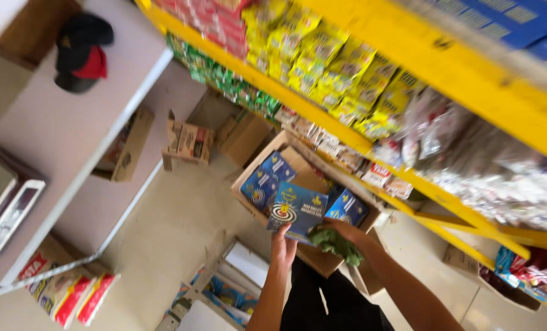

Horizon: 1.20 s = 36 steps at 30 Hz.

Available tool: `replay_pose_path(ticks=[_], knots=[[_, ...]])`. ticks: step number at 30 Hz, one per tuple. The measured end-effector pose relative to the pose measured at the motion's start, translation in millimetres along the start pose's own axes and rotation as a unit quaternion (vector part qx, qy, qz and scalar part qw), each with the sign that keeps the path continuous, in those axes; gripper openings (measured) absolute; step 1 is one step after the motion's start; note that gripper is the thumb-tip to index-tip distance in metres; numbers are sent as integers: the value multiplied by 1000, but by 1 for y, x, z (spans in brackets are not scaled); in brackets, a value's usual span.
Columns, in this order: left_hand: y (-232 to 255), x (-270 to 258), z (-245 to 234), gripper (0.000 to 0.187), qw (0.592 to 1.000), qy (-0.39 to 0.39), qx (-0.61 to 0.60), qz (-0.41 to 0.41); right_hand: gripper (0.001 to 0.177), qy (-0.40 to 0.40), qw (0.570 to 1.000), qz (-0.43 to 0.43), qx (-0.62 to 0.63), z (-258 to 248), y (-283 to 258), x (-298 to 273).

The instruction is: Wiping dust off boxes of mosquito coils on a retail shelf using a cleaning cloth.

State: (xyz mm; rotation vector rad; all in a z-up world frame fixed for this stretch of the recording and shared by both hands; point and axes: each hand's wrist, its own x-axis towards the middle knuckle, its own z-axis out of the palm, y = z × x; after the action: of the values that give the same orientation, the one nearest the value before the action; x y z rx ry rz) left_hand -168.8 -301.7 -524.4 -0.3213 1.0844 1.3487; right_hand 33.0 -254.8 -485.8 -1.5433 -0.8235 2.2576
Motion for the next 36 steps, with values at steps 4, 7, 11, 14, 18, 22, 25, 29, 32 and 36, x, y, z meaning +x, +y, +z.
replay_pose_path(ticks=[4,7,11,14,18,22,25,29,32,36], knots=[[35,-30,29,43,996,-75,14,-35,46,91,990,-58,-88,-19,0,-14],[46,-40,40,44,982,-168,61,-57,28,267,952,-152,-9,-22,-46,-61],[56,-80,76,46,928,-171,301,-136,31,442,835,-327,-38,2,-121,-133],[23,-92,83,46,915,-190,311,-174,19,328,823,-449,-117,40,-151,-182],[-2,-113,79,47,917,-203,303,-162,16,166,745,-556,-329,67,-150,-225],[-22,-139,77,51,933,-201,265,-140,31,191,665,-580,-430,47,-141,-245],[-11,-179,98,45,926,-230,284,-96,30,230,622,-609,-435,10,-131,-232],[14,-237,127,48,882,-265,388,-22,21,208,639,-604,-428,-12,-149,-256],[-9,-222,102,45,889,-278,364,4,35,174,566,-652,-473,14,-137,-260],[-45,-193,52,50,905,-318,283,14,28,115,577,-676,-444,80,-142,-303]])
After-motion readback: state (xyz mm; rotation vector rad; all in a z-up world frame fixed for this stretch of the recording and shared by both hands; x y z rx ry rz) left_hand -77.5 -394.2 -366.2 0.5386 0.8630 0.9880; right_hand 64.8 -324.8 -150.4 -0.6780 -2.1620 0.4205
